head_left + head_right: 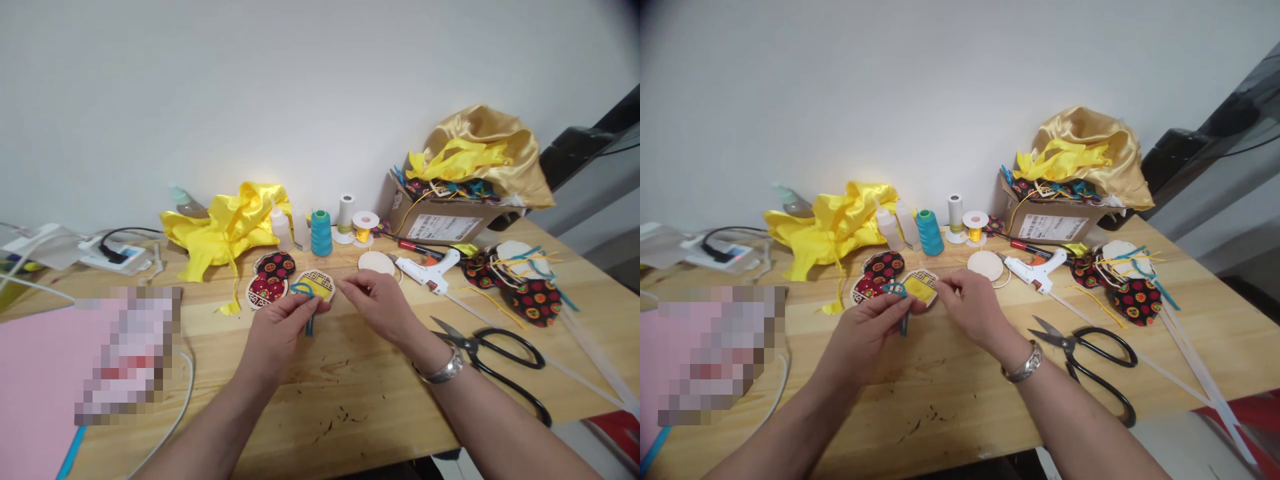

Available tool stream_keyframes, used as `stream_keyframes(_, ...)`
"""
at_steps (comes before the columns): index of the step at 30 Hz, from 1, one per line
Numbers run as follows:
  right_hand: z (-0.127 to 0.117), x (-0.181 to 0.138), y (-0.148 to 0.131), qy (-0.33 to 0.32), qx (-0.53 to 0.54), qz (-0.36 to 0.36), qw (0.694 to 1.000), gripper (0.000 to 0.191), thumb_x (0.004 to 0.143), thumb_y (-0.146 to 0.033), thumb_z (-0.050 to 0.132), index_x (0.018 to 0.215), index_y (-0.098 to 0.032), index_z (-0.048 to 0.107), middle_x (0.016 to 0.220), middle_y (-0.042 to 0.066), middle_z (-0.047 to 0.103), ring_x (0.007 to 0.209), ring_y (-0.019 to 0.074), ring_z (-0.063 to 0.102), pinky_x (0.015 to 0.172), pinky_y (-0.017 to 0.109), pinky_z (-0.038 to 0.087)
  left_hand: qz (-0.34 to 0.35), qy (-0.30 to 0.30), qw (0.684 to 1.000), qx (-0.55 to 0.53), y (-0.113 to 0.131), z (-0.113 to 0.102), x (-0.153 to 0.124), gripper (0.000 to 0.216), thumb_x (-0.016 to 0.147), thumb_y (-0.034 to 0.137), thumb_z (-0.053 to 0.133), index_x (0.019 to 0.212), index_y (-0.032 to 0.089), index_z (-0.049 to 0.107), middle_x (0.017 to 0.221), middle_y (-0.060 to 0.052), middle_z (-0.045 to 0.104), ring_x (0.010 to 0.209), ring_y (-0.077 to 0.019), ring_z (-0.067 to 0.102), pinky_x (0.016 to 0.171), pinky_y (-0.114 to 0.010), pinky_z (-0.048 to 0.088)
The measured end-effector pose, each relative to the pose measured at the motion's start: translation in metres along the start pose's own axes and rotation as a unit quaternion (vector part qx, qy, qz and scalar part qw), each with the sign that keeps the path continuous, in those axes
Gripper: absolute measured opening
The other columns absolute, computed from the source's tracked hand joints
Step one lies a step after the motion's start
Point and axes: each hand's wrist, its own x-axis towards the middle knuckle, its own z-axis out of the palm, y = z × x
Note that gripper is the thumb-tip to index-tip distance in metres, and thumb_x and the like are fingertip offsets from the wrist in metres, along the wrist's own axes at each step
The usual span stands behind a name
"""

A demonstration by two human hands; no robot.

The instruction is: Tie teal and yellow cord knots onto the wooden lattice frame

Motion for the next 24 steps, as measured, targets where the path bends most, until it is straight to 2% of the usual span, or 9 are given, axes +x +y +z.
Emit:
stream_keyframes(1, 0.0, -0.001, -0.002, 0.018, 0.001, -0.017, 1.0, 0.023, 0.081, -0.033, 0.053, 0.074, -0.016, 0.067, 0.066, 0.0, 0.06, 0.064, 0.0113, 0.05, 0.059, 0.023, 0.036, 0.022, 0.004, 0.998, 0.054, 0.002, 0.0, -0.002, 0.018, 0.07, 0.033, 0.066, 0.077, 0.019, 0.075, 0.072, -0.002, 0.071, 0.075, -0.0168, 0.06, 0.068, -0.024, 0.043)
stream_keyframes(3, 0.003, -0.004, -0.005, 0.013, 0.002, -0.04, 0.999, 0.026, 0.078, -0.041, 0.057, 0.079, -0.017, 0.067, 0.073, 0.002, 0.062, 0.069, 0.0129, 0.053, 0.063, 0.024, 0.039, 0.06, 0.006, 0.987, 0.148, 0.004, 0.001, -0.005, 0.018, 0.073, 0.032, 0.063, 0.081, 0.02, 0.075, 0.07, 0.0, 0.071, 0.073, -0.0173, 0.06, 0.067, -0.025, 0.043)
stream_keyframes(7, 0.01, -0.011, -0.009, -0.005, -0.043, -0.05, 0.998, 0.033, 0.069, -0.045, 0.066, 0.085, -0.016, 0.066, 0.082, 0.004, 0.062, 0.081, 0.0168, 0.054, 0.071, 0.028, 0.041, 0.095, 0.007, 0.966, 0.241, 0.003, 0.005, -0.01, 0.021, 0.076, 0.025, 0.056, 0.085, 0.019, 0.074, 0.065, 0.002, 0.07, 0.065, -0.0168, 0.059, 0.061, -0.024, 0.041)
stream_keyframes(10, 0.015, -0.012, -0.01, -0.009, -0.062, -0.04, 0.997, 0.028, 0.073, -0.043, 0.062, 0.08, -0.016, 0.066, 0.079, 0.004, 0.062, 0.077, 0.0161, 0.053, 0.069, 0.028, 0.04, 0.103, 0.001, 0.959, 0.265, 0.002, 0.007, -0.013, 0.024, 0.078, 0.026, 0.052, 0.083, 0.019, 0.075, 0.063, 0.003, 0.069, 0.064, -0.0167, 0.059, 0.057, -0.023, 0.041)
stream_keyframes(14, 0.017, -0.011, -0.011, -0.005, -0.06, -0.026, 0.998, 0.017, 0.077, -0.03, 0.057, 0.07, -0.016, 0.064, 0.077, 0.003, 0.061, 0.076, 0.0146, 0.052, 0.069, 0.027, 0.039, 0.104, -0.026, 0.959, 0.262, 0.002, 0.009, -0.014, 0.024, 0.079, 0.028, 0.052, 0.082, 0.021, 0.074, 0.065, 0.004, 0.07, 0.066, -0.0162, 0.061, 0.061, -0.022, 0.041)
stream_keyframes(17, 0.017, -0.009, -0.009, -0.014, -0.048, -0.012, 0.999, 0.022, 0.078, -0.023, 0.053, 0.058, -0.015, 0.056, 0.066, 0.0, 0.056, 0.068, 0.0122, 0.049, 0.064, 0.025, 0.037, 0.105, -0.039, 0.957, 0.267, 0.002, 0.008, -0.014, 0.023, 0.079, 0.027, 0.052, 0.08, 0.022, 0.074, 0.066, 0.004, 0.071, 0.068, -0.016, 0.062, 0.065, -0.023, 0.042)
stream_keyframes(21, 0.016, -0.004, -0.003, -0.026, 0.023, 0.018, 0.999, 0.027, 0.079, -0.023, 0.049, 0.053, -0.016, 0.047, 0.054, -0.004, 0.044, 0.055, 0.009, 0.041, 0.053, 0.022, 0.032, 0.096, -0.04, 0.951, 0.292, 0.0, 0.007, -0.014, 0.023, 0.079, 0.03, 0.052, 0.072, 0.021, 0.072, 0.065, 0.004, 0.07, 0.063, -0.0148, 0.06, 0.061, -0.023, 0.041)
stream_keyframes(24, 0.014, -0.001, -0.001, -0.038, 0.077, 0.042, 0.995, 0.025, 0.078, -0.025, 0.048, 0.055, -0.015, 0.052, 0.054, -0.004, 0.046, 0.054, 0.0086, 0.041, 0.053, 0.022, 0.033, 0.089, -0.039, 0.946, 0.31, -0.002, 0.007, -0.013, 0.027, 0.08, 0.034, 0.051, 0.067, 0.021, 0.07, 0.058, 0.004, 0.067, 0.054, -0.0134, 0.055, 0.053, -0.023, 0.038)
